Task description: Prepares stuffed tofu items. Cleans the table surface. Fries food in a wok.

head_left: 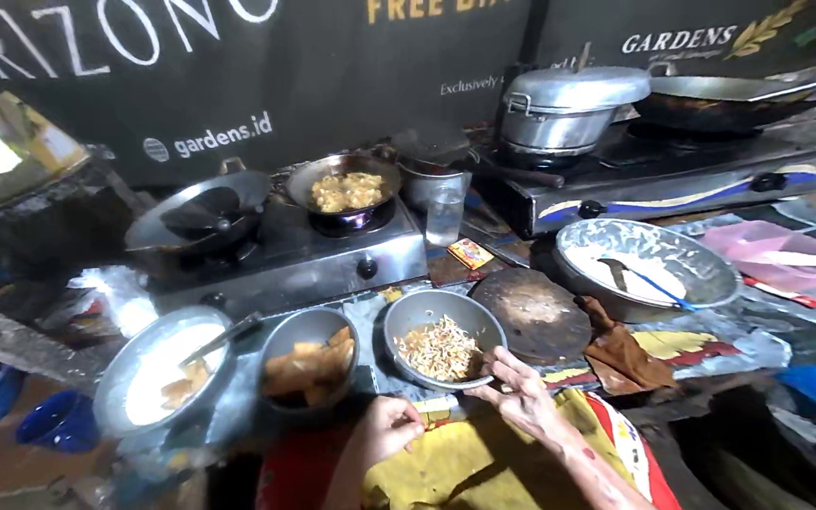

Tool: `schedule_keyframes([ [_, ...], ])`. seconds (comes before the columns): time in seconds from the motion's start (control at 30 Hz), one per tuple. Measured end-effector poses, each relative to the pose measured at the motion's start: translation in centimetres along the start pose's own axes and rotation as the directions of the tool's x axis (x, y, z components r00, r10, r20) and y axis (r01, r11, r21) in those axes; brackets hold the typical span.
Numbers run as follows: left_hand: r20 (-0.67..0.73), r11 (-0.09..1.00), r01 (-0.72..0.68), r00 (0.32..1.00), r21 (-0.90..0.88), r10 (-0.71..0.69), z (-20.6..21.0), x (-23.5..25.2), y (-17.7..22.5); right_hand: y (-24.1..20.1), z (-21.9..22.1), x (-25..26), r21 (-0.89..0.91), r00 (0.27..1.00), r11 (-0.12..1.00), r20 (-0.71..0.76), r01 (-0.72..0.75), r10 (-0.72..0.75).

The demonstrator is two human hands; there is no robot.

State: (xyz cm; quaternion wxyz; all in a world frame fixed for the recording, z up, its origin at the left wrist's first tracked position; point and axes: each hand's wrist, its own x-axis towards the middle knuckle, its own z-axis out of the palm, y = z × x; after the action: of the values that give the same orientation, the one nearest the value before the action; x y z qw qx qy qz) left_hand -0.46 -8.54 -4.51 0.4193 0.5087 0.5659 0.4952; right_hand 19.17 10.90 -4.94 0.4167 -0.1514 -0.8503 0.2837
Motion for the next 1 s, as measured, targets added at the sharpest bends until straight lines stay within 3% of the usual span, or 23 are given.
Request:
schedule_keyframes([
  [0.2, -0.280, 0.982, 0.168, 0.942, -0.083, -0.185, -0.8, 0.7, -0.2, -0.2, -3.8, 2.5, -0.114, 0.990, 0.994, -0.137, 0.000, -0.016],
  [0.33, -0.406, 0.971, 0.194, 0.884, -0.137, -0.234, -1.0, 0.8, -0.3, 2.0, -5.2, 3.5, -0.288, 0.980, 0.953, -0.198, -0.091, 0.034],
  [0.47, -0.527, 0.956, 0.269, 0.799, -0.119, -0.290, -1.5, 0.7, 0.0, 4.5, -5.8, 3.1, -0.352, 0.968, 0.918, -0.224, -0.184, 0.109],
  [0.6, -0.649, 0.969, 0.142, 0.722, -0.202, -0.241, -3.4, -0.2, -0.2, 4.3, -6.6, 2.3, -0.371, 0.962, 0.893, -0.192, -0.255, 0.195],
  [0.7, -0.707, 0.965, 0.070, 0.667, -0.252, -0.233, -4.4, -0.4, -0.4, 1.8, -6.5, 3.0, -0.393, 0.976, 0.914, -0.217, -0.098, 0.012],
  [0.8, -0.703, 0.965, 0.069, 0.671, -0.253, -0.233, -4.3, -0.3, -0.5, -1.4, -3.3, 5.1, -0.240, 0.998, 0.971, -0.064, 0.001, -0.017],
  [0.93, -0.672, 0.978, 0.157, 0.710, -0.138, -0.209, -4.1, 0.5, -0.6, -3.8, 5.6, 9.0, 0.013, 0.946, 0.991, 0.299, -0.133, 0.123],
  [1.0, -0.640, 0.985, 0.165, 0.753, -0.040, -0.152, -4.2, 0.7, -1.2, -4.4, 10.6, 10.8, 0.008, 0.891, 0.975, 0.408, -0.221, 0.198],
])
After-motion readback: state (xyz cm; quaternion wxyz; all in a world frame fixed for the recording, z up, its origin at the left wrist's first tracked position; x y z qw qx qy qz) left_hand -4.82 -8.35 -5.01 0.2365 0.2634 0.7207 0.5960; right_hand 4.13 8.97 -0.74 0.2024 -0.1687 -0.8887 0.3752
